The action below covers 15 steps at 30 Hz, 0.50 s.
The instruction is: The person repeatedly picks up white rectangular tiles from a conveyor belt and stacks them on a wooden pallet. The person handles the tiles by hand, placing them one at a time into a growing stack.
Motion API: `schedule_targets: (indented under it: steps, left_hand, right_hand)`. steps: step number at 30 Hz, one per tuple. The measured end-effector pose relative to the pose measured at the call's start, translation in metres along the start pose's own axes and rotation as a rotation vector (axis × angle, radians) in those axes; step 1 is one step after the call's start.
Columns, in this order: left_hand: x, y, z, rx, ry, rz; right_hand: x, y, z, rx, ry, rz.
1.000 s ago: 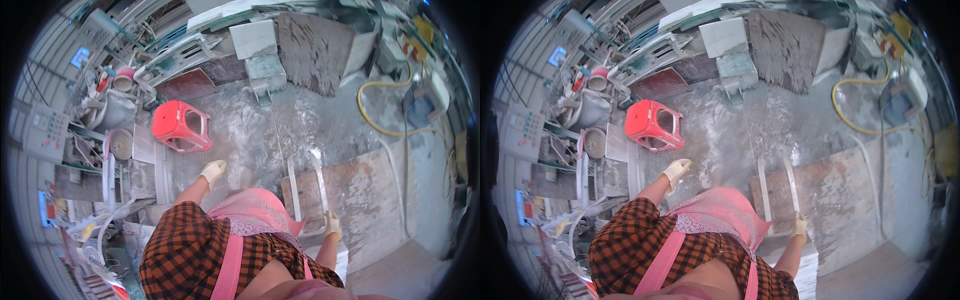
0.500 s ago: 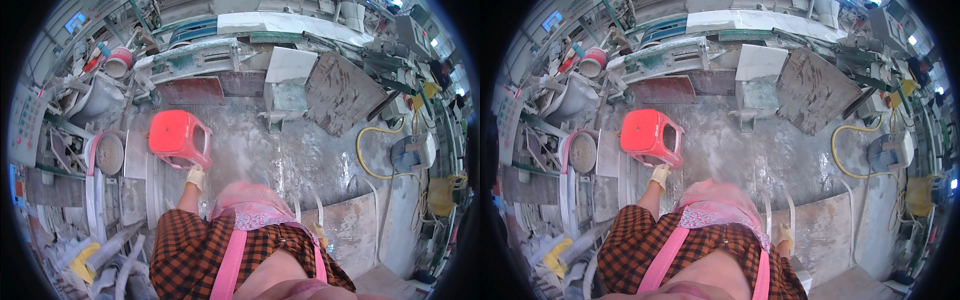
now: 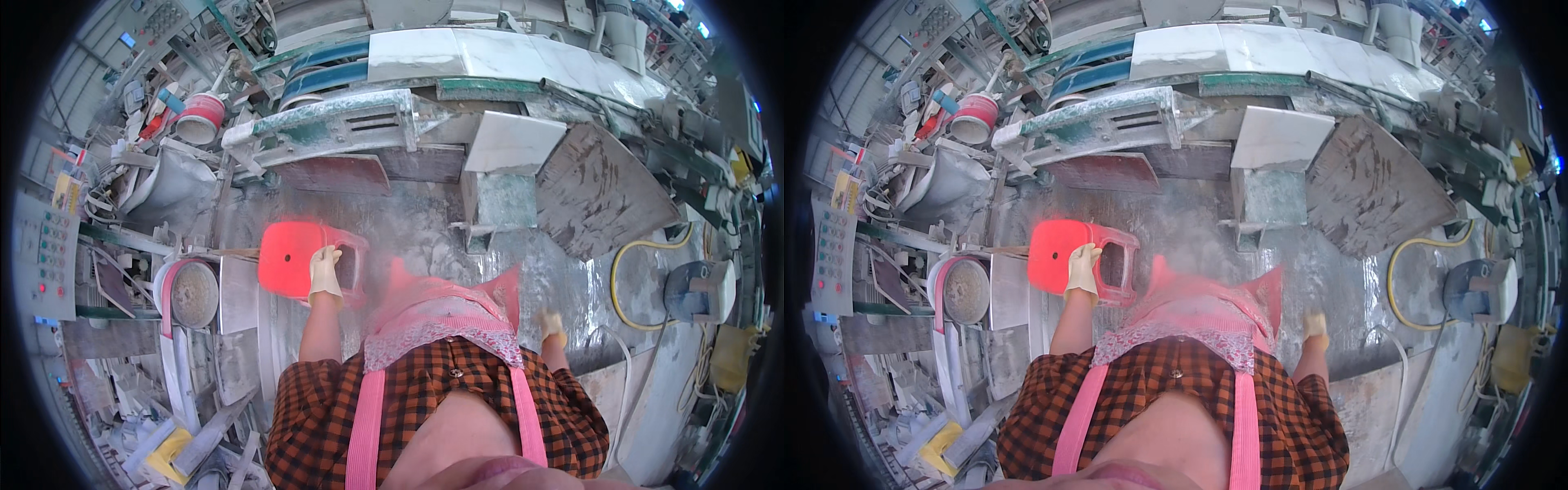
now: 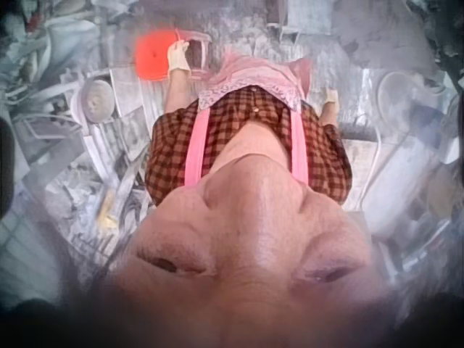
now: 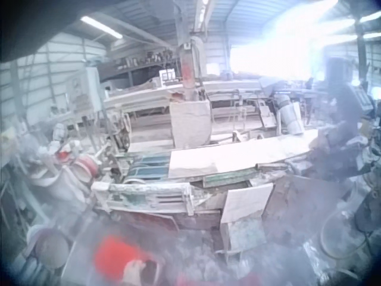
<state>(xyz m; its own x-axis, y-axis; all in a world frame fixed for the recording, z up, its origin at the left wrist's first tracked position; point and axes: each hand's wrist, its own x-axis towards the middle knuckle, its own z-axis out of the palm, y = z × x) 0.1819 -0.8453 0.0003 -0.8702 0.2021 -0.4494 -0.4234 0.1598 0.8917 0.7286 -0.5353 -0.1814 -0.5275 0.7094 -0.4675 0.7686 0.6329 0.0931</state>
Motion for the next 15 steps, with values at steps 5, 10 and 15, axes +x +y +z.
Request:
schedule_targets:
  steps: [5, 10, 15]
  left_hand:
    - [0.025, 0.073, 0.057, 0.012, -0.05, 0.092]
    - [0.115, 0.158, 0.129, 0.169, -0.124, 0.249]
    - [0.262, 0.23, 0.213, 0.188, -0.227, 0.487]
  right_hand:
    - [0.095, -0.046, -0.242, 1.057, 0.329, 0.165]
    - [0.098, -0.07, -0.333, 1.302, 0.412, 0.267]
    - [0.046, -0.089, -0.214, 1.51, 0.494, 1.004]
